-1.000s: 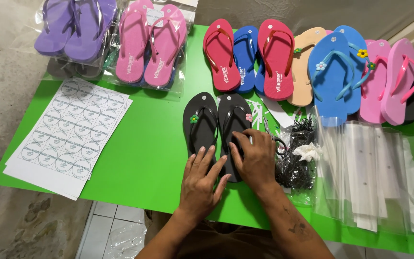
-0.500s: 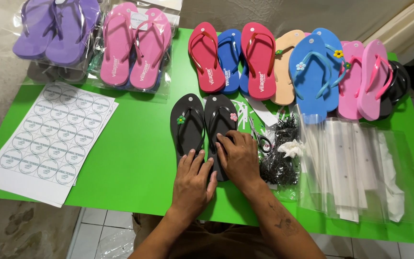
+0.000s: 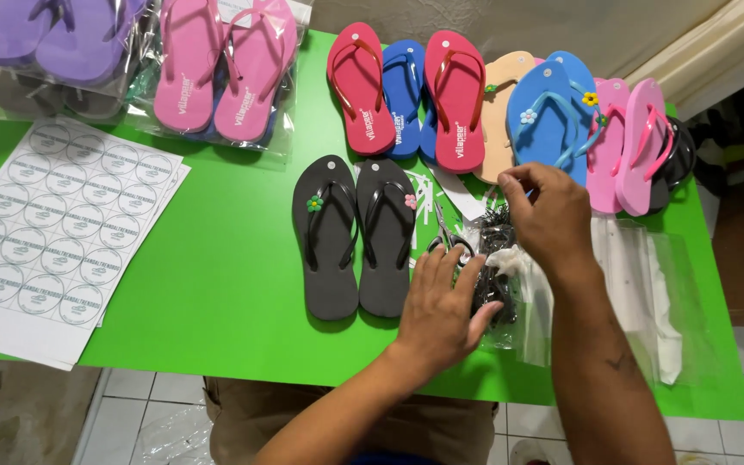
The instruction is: The person places a pair of pink flip-flops into a plastic bag, seals the bag with a white cardboard header, and then places a pair of black flip-flops with flower ornaments into another plastic bag, securing it with a similar header.
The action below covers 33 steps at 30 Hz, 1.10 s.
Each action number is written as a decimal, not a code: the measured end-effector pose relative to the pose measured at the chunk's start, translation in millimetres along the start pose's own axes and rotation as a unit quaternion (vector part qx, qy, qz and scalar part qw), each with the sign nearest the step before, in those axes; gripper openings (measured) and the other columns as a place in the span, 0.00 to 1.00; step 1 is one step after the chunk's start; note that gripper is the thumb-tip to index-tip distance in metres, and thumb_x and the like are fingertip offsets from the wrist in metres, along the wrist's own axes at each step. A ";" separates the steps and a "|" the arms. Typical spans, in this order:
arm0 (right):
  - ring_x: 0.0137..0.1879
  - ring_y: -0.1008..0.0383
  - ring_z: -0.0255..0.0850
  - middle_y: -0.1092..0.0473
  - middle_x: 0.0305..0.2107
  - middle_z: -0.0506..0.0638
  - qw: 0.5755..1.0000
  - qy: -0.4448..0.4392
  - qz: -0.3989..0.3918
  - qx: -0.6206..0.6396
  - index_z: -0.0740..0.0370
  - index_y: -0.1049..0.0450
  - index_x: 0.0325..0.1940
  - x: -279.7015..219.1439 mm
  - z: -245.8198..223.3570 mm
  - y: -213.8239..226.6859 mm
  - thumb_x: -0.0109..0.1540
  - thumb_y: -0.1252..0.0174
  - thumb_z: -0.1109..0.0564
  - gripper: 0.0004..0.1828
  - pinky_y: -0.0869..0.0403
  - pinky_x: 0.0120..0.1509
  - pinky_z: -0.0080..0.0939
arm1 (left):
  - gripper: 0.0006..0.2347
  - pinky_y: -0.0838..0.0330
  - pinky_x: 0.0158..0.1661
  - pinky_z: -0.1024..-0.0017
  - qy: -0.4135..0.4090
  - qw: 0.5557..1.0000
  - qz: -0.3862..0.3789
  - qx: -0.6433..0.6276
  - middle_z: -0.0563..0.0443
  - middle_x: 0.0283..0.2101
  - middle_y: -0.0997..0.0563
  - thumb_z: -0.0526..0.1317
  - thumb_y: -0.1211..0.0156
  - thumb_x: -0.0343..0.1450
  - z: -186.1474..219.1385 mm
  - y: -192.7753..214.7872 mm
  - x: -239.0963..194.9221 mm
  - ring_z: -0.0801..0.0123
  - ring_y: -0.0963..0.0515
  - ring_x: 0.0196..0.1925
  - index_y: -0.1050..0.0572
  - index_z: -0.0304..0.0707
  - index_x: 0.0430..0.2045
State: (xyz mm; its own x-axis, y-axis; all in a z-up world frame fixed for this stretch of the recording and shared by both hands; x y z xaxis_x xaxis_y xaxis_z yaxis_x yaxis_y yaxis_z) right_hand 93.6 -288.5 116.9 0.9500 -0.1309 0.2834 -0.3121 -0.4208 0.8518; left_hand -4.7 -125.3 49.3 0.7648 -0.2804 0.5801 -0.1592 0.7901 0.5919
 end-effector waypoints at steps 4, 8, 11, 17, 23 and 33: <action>0.35 0.24 0.46 0.24 0.27 0.45 0.995 -0.064 -0.070 -0.041 0.46 0.19 0.46 24.4 55.4 -28.6 0.67 0.39 0.46 0.08 0.28 0.41 0.49 | 0.29 0.40 0.65 0.42 0.016 1.000 0.018 0.011 0.29 0.57 0.28 0.59 0.46 0.70 8.6 -40.3 16.6 0.33 0.30 0.65 0.30 0.35 0.59; 0.43 0.22 0.58 0.23 0.28 0.51 0.976 -0.099 -0.155 -0.120 0.48 0.17 0.44 21.0 65.4 -51.1 0.62 0.38 0.41 0.14 0.26 0.47 0.60 | 0.23 0.53 0.71 0.43 0.019 0.998 -0.024 0.048 0.27 0.66 0.32 0.46 0.54 0.75 10.6 -71.3 18.1 0.36 0.37 0.73 0.33 0.37 0.64; 0.46 0.22 0.61 0.23 0.30 0.54 0.966 -0.111 -0.190 -0.134 0.51 0.16 0.44 22.4 59.4 -54.0 0.62 0.40 0.41 0.17 0.26 0.49 0.60 | 0.24 0.62 0.74 0.43 0.037 0.994 -0.084 0.056 0.29 0.70 0.35 0.47 0.59 0.75 5.8 -82.0 19.7 0.40 0.42 0.76 0.36 0.40 0.67; 0.45 0.21 0.58 0.23 0.27 0.51 0.962 -0.126 -0.206 -0.128 0.47 0.14 0.39 27.1 71.9 -64.0 0.58 0.40 0.44 0.13 0.24 0.49 0.58 | 0.25 0.66 0.74 0.42 0.043 0.991 -0.115 0.062 0.33 0.69 0.33 0.50 0.61 0.73 3.8 -87.1 18.4 0.42 0.41 0.76 0.34 0.43 0.66; 0.40 0.22 0.56 0.24 0.25 0.53 0.979 -0.103 -0.167 -0.058 0.56 0.15 0.38 38.7 78.4 -69.3 0.60 0.40 0.51 0.11 0.25 0.44 0.56 | 0.25 0.67 0.74 0.41 0.033 0.991 -0.112 0.069 0.33 0.65 0.28 0.51 0.62 0.72 3.3 -91.0 16.1 0.42 0.37 0.74 0.27 0.40 0.59; 0.36 0.27 0.39 0.32 0.27 0.43 0.998 -0.012 0.062 -0.008 0.51 0.19 0.40 83.8 93.5 -21.3 0.66 0.36 0.49 0.06 0.27 0.43 0.40 | 0.26 0.66 0.75 0.41 0.027 0.993 -0.103 0.059 0.28 0.63 0.26 0.50 0.59 0.72 4.5 -96.0 11.0 0.39 0.36 0.73 0.26 0.34 0.59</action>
State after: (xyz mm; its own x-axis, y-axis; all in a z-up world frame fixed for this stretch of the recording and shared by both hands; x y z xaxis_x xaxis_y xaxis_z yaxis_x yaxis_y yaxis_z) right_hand 180.6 -374.4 81.3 0.9036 -0.2033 0.3772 -0.4280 -0.3852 0.8176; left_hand 16.2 -206.7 1.4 0.8210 -0.3972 0.4100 -0.0646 0.6490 0.7580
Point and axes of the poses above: each hand's wrist, its own x-axis towards the middle knuckle, its own y-axis out of the back of the hand, z = x × y, the point moved 8 cm from there along x, towards the middle knuckle
